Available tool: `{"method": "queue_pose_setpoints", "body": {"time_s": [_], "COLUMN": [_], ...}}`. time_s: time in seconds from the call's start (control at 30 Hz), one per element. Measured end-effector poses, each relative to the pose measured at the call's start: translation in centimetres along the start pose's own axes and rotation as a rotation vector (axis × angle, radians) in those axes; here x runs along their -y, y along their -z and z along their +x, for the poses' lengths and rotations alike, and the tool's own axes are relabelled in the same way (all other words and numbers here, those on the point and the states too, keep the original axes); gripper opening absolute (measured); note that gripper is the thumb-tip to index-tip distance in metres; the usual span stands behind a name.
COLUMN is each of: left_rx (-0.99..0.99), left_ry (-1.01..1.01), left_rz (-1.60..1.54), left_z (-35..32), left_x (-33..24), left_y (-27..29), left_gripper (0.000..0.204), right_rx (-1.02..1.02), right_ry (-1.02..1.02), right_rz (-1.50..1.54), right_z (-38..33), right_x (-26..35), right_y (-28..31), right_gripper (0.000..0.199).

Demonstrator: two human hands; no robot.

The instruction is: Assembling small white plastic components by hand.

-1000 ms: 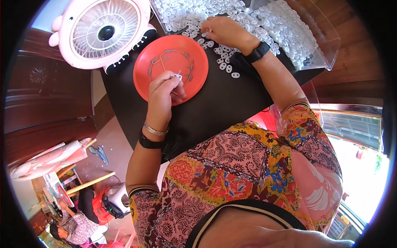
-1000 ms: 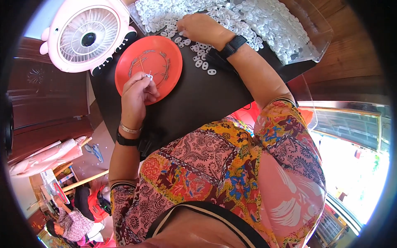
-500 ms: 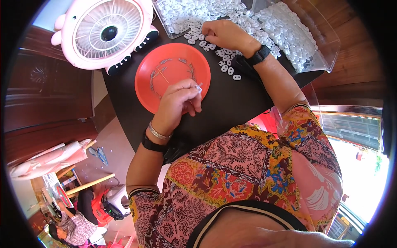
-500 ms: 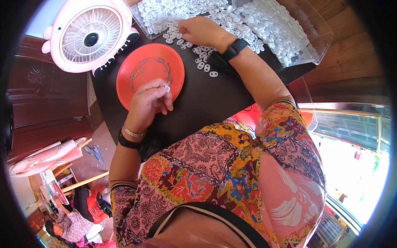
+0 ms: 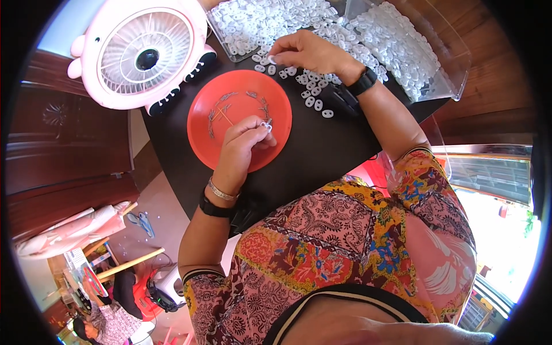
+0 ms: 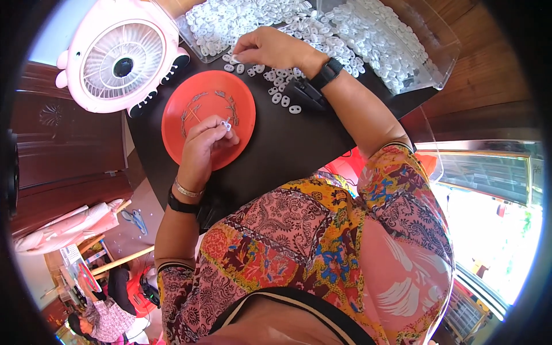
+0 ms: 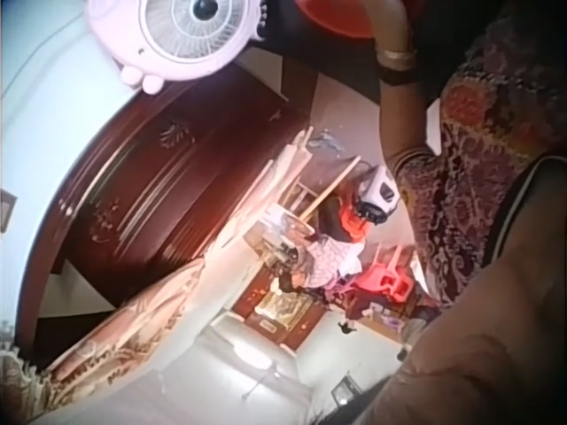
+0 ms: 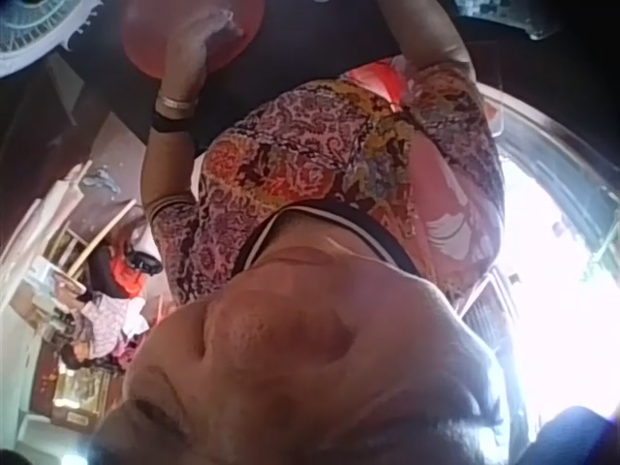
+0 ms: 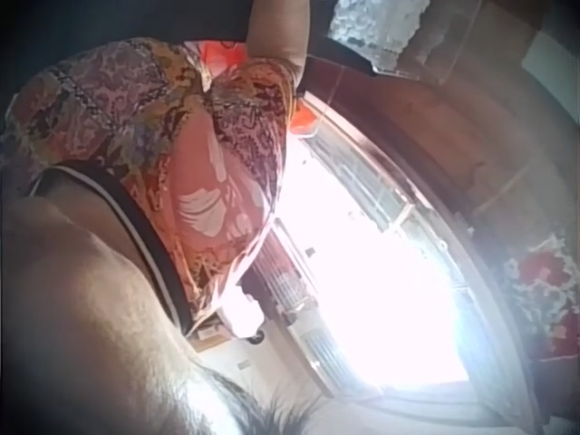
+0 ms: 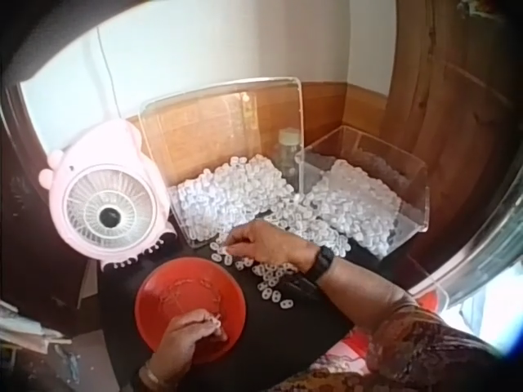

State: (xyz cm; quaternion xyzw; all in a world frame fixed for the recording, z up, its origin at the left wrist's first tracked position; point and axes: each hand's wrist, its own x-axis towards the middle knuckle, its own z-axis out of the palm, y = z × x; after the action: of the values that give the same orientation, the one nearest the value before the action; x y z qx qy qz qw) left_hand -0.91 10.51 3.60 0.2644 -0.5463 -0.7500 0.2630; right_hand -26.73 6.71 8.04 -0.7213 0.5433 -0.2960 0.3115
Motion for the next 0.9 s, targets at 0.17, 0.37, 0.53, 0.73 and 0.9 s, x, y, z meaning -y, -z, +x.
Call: {"method": "queue_pose_setpoints", "body": {"time_s": [0.17, 0.37, 0.53, 0.73, 0.9], "left_rx": [0.081, -0.110, -0.109, -0.090, -0.077], "left_ry": [-0.059, -0.325, -0.377, -0.460, -0.468], "left_rz": [0.012, 0.115, 0.009, -0.120, -0.194], "left_z": [0.0, -0.4, -0.7, -0.4, 0.2], "left_x": [-0.1, -1.0, -1.2, -0.8, -0.4], "left_y": [-0.4, 0.7, 0.6, 0.6, 0.8], "left_gripper": [0.016, 0.015, 0.017, 0.019, 0.021], "right_rx": [0.136, 0.239, 0.253, 0.201, 0.147], "right_ry": [-0.064, -0.071, -0.069, 0.002, 0.068], "right_rz": [0.509, 0.819, 0.855, 0.676, 0.499], "right_z": [-1.4, -1.7, -2.0, -1.8, -2.0], "right_x": [3.2, 4.3, 5.0, 4.9, 5.1], "right_y": [-0.8, -3.4, -4.5, -5.4, -5.8], "right_gripper": [0.023, 0.022, 0.022, 0.019, 0.018]}}
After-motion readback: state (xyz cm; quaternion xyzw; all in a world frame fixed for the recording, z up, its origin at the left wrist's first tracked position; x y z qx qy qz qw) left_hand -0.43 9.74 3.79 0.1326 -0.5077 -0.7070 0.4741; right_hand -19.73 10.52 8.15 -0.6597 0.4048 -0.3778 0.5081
